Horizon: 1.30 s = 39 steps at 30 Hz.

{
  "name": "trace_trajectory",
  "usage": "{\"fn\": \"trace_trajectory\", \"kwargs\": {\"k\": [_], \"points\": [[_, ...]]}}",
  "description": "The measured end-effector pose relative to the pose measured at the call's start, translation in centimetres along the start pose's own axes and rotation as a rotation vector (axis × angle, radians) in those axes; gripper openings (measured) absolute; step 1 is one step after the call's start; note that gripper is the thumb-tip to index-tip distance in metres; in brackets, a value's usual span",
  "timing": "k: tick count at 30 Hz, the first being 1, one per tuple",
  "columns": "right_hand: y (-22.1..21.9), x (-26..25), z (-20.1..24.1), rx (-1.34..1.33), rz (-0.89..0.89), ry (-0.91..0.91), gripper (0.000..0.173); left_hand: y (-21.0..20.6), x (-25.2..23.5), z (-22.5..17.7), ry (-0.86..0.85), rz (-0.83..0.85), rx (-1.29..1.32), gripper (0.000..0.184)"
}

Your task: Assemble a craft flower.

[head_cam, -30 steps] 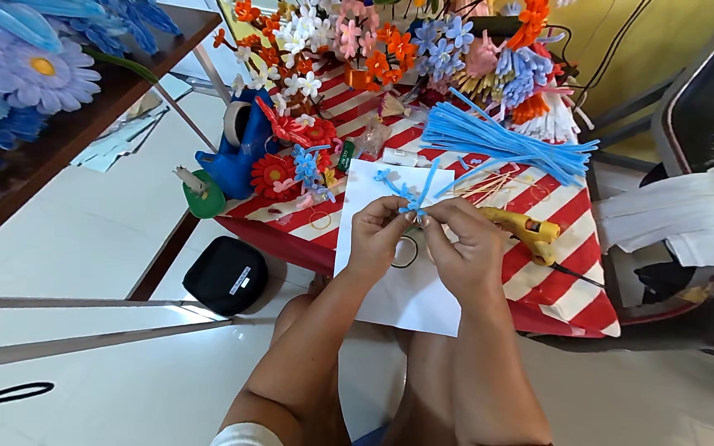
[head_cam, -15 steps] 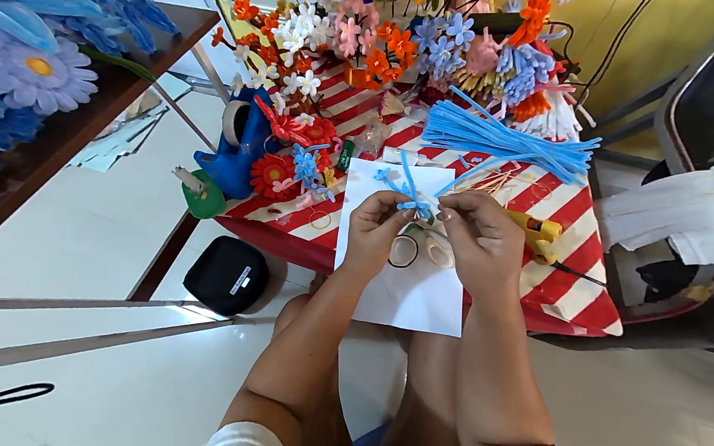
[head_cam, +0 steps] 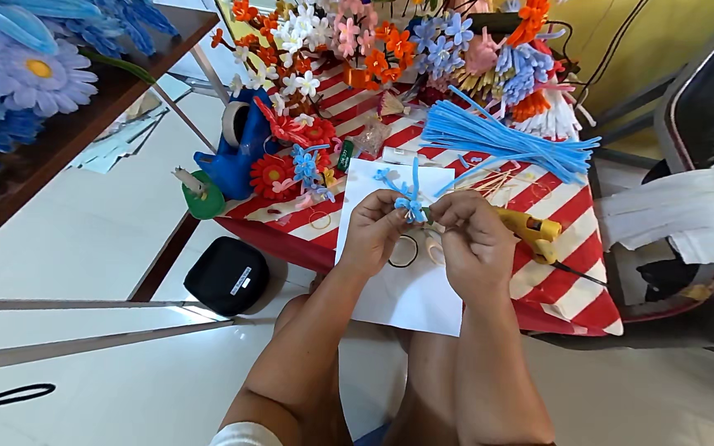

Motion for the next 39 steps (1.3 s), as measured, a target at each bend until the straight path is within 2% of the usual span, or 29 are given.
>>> {"fn": "trace_trajectory", "kwargs": {"k": [5, 10, 13, 17, 21, 26, 30, 33, 39], "points": [[-0.1, -0.1, 0.6, -0.022, 0.074, 0.086, 0.017, -0.2, -0.1, 0.2, 0.04, 0.031, 0.085, 0.014], [-0.1, -0.2, 0.3, -0.034, 0.077, 0.06, 0.025, -0.7, -0.1, 0.7, 0.137, 0.1, 0.217, 0.015], [0.2, -0.2, -0.1, 0.085, 0.007, 0.047, 0.008, -0.9, 0.0, 0.9, 0.176, 0.11, 0.244, 0.014], [0.1, -0.2, 0.0, 0.294, -0.012, 0.054, 0.021, -1.0, 0.1, 1.1, 0.2, 0.122, 0.272, 0.013], [0.0, -0.1, -0.1, 0.384, -0.027, 0.077, 0.021, -1.1, 0.0, 1.2, 0.195, 0.134, 0.289, 0.013], [-0.3, -0.3, -0.7, 0.317, 0.007, 0.078, 0.019, -0.9, 0.1, 0.9, 0.153, 0.108, 0.194, 0.017], [-0.9, -0.4, -2.4, 0.062, 0.073, -0.015, 0.021, -0.9, 0.3, 0.3, 0.079, 0.046, -0.027, 0.019], [-1.1, -0.4, -3.7, -0.096, 0.136, -0.095, 0.024, -1.2, 0.4, -0.2, -0.002, 0.073, -0.173, 0.02], [-0.1, -0.6, -3.1, -0.016, 0.069, 0.029, 0.018, -1.5, 0.5, -0.4, -0.045, 0.14, -0.256, 0.028]]}}
Point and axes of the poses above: each hand's wrist, its own x-axis away from the middle knuckle, its own y-axis out of the back of the hand, z = x × y, the point moved 9 cm from there along -x, towards the middle knuckle, and after that the axes turned 2 degrees about x, right-handed, at the moved point
